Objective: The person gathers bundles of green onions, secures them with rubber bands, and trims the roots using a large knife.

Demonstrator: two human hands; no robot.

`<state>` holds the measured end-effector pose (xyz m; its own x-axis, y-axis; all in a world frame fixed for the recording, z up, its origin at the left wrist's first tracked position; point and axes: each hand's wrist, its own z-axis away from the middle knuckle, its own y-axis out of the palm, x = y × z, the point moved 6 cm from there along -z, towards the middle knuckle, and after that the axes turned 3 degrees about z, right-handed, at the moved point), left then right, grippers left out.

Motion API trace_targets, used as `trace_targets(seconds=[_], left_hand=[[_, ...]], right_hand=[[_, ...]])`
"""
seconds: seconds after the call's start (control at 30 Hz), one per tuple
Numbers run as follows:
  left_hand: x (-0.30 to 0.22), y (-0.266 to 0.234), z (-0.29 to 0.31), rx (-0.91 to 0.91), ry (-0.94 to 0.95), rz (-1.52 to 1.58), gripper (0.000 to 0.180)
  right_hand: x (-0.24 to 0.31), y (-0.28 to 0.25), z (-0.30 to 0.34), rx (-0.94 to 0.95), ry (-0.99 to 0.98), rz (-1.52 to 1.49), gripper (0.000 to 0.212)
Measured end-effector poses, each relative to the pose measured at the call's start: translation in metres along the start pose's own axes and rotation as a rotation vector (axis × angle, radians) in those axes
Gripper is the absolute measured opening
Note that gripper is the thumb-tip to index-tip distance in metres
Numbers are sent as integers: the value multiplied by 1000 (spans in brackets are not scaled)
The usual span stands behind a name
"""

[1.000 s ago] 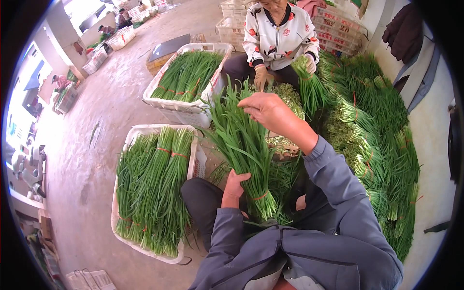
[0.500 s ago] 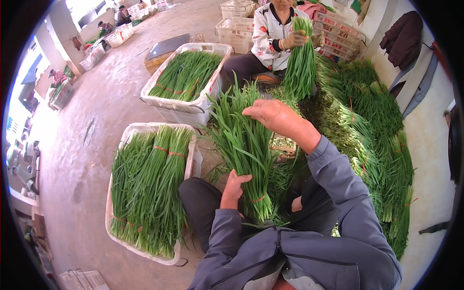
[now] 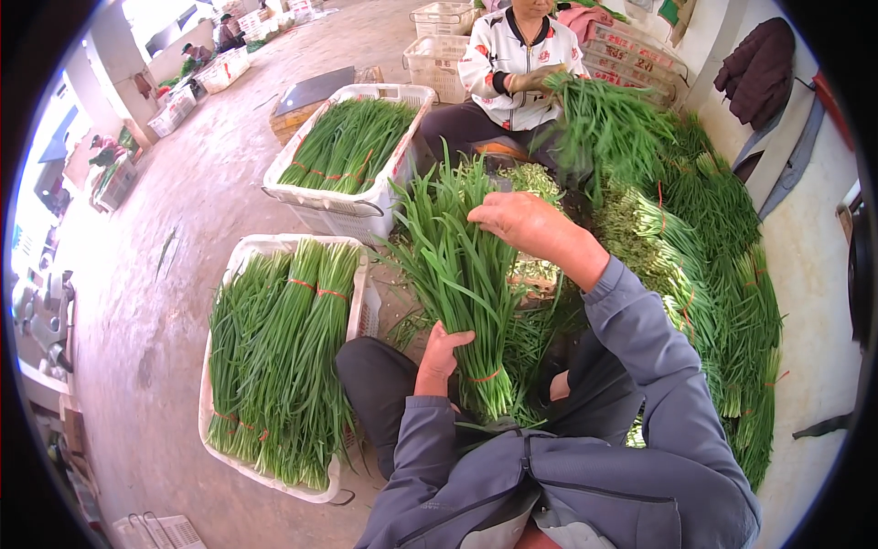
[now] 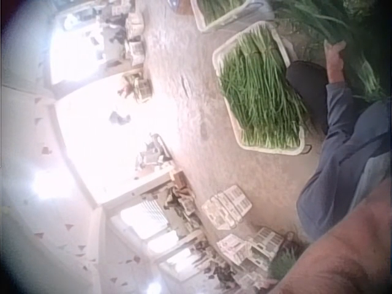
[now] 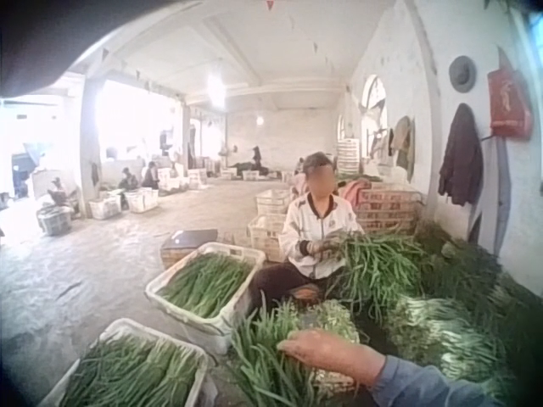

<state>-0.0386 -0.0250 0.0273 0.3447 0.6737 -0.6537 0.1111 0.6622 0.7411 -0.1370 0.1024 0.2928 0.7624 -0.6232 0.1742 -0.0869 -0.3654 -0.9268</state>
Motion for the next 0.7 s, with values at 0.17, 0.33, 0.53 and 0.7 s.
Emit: trace_targets(seconds=[0.17,0.33,0.53,0.7], left_hand=[[0,-1,1,-1,-2,6,52],[1,0,1,7,8,8,52],[2,4,3,36,7,-26,50],[-1,3,5,16,5,-40,51]], right_hand=[[-4,2,-1,13,80,-170,14],[-34,-22,-1,-279,497,-1146,14],[-39,-6,-12,15,472,-657,16],[-28,10,-8,126,388,-563,16]])
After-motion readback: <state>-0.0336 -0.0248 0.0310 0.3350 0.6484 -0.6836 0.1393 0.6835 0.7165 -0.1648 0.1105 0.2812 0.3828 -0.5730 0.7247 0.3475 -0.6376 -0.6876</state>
